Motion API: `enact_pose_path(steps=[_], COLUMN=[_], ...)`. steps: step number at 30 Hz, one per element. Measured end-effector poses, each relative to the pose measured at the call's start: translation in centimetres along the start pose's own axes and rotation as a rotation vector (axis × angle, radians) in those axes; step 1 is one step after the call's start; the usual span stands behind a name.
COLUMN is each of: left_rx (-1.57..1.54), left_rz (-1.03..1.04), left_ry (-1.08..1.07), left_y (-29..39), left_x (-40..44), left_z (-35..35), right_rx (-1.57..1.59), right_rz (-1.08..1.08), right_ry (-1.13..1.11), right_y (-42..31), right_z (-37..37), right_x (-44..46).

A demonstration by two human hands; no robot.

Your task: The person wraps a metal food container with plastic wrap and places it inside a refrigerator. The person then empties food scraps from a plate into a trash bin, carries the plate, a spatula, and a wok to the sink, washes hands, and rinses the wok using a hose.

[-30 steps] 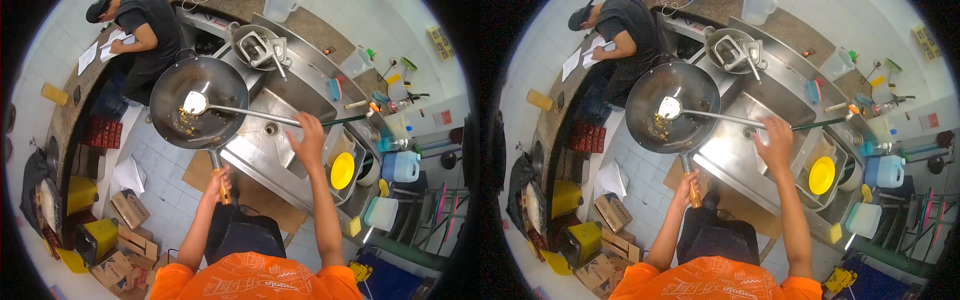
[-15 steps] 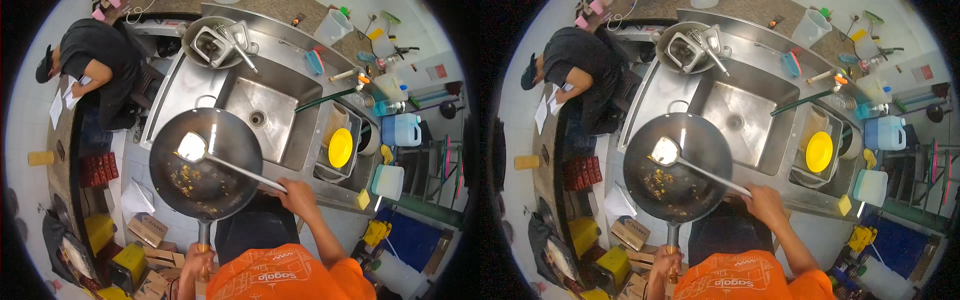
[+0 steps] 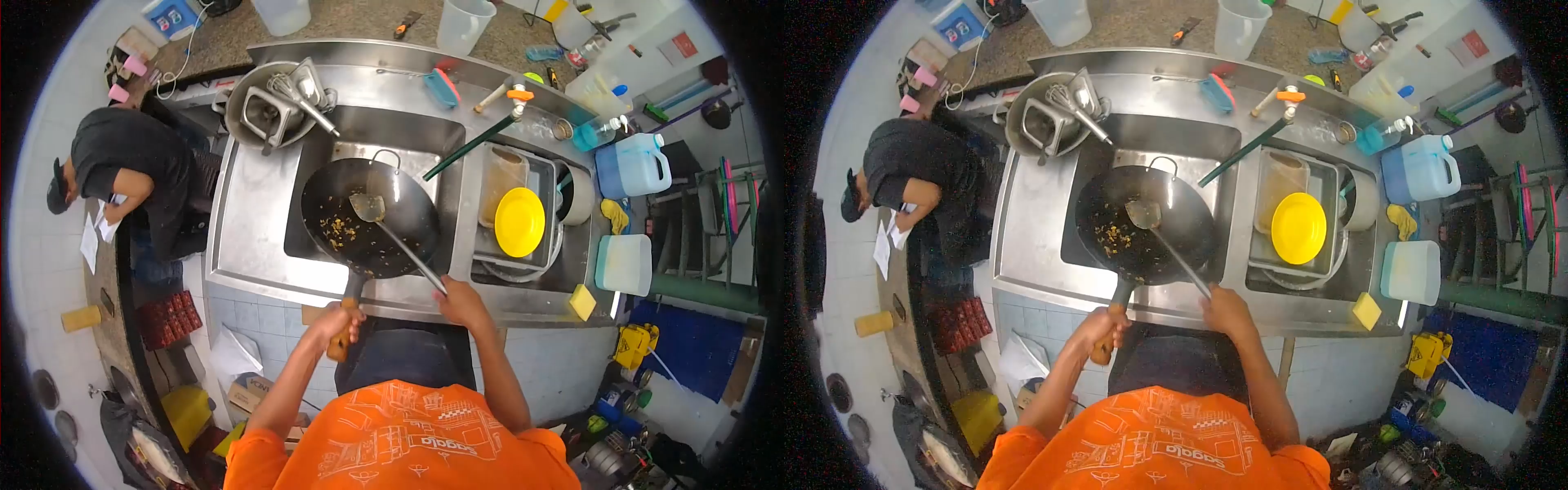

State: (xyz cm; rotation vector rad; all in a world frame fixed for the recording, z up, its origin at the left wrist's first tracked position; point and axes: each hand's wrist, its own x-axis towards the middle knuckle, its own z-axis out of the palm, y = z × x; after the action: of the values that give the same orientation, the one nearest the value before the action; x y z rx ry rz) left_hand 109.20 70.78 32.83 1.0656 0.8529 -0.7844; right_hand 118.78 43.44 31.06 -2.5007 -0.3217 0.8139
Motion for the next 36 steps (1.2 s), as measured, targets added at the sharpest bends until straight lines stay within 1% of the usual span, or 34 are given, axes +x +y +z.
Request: enact_pose_path(steps=[2,3,6,8,9,11,13,14,15,17,18,20,21,22,23,25,26,27,29,31,32,33,35,36], left_rx=[-0.052,-0.066,0.045,0.051,0.04,0.055,0.095,0.195,0.189,0.537,0.532,1.011,1.243,1.469,1.449,1.493,1.474,1.458,1.622,1.63,1.622,1.615,1.604,1.61], left_rz=[-0.024,-0.025,-0.05,-0.094,-0.134,-0.142,-0.165,-0.16,-0.16,-0.082,-0.085,0.012,0.061,0.213,0.208,0.136,-0.005,-0.001,-0.068,-0.073,-0.072,-0.071,-0.061,-0.049], left_ry=[-0.026,-0.034,-0.025,-0.039,-0.057,-0.018,-0.021,-0.039,-0.037,0.131,0.135,0.354,0.481,0.479,0.525,0.645,0.687,0.715,0.778,0.805,0.813,0.825,0.828,0.813], left_y=[0.3,0.9,2.4,2.9,2.6,3.5,4.6,4.8,5.2,6.2,6.3,6.1,5.8,3.5,3.5,3.7,4.5,5.3,7.2,6.4,6.4,6.4,8.0,8.6], left_x=[4.7,6.1,10.8,13.4,14.2,14.0,14.0,14.7,15.3,15.9,15.9,16.6,16.9,19.2,18.9,18.4,18.0,17.5,15.2,17.1,17.6,18.0,16.6,16.2], left_z=[-0.8,-0.7,-1.1,-2.0,-2.3,-1.9,-2.4,-3.4,-3.9,-4.3,-4.5,-4.7,-5.1,-8.0,-8.6,-8.4,-7.7,-7.1,-5.5,-7.4,-8.0,-8.7,-8.6,-8.6], right_rx=[0.034,0.052,0.103,0.125,0.13,0.13,0.159,0.159,0.171,0.186,0.16,0.12,0.1,0.084,0.079,0.197,0.189,0.16,0.123,-0.033,-0.155,-0.164,-0.222,0.079], right_rz=[0.031,0.027,0.054,0.075,0.091,0.12,0.155,0.157,0.161,0.169,0.176,0.172,0.13,0.075,0.031,0.092,0.055,0.063,0.061,0.113,0.075,0.057,-0.077,-0.117], right_ry=[-0.08,-0.081,-0.101,-0.083,-0.072,-0.084,-0.144,-0.147,-0.144,-0.149,-0.163,-0.173,-0.097,-0.022,-0.027,-0.147,-0.152,-0.173,-0.191,-0.232,-0.277,-0.279,-0.011,0.123], right_y=[1.2,1.5,2.6,2.9,3.1,3.3,3.5,3.4,3.3,3.1,2.9,3.7,4.5,4.7,4.4,3.9,4.1,4.5,3.9,2.8,2.9,3.0,3.8,3.1], right_z=[0.8,1.0,1.7,2.0,2.2,2.1,2.3,2.4,2.6,3.5,3.9,5.5,7.3,8.4,8.2,7.2,7.5,7.8,7.0,5.1,4.5,3.6,1.2,-1.9], right_x=[2.8,4.0,6.8,8.1,8.3,9.2,9.7,10.0,10.2,10.5,10.8,11.5,11.8,12.2,12.5,13.0,13.1,13.1,13.5,13.0,13.3,13.5,13.7,14.5])
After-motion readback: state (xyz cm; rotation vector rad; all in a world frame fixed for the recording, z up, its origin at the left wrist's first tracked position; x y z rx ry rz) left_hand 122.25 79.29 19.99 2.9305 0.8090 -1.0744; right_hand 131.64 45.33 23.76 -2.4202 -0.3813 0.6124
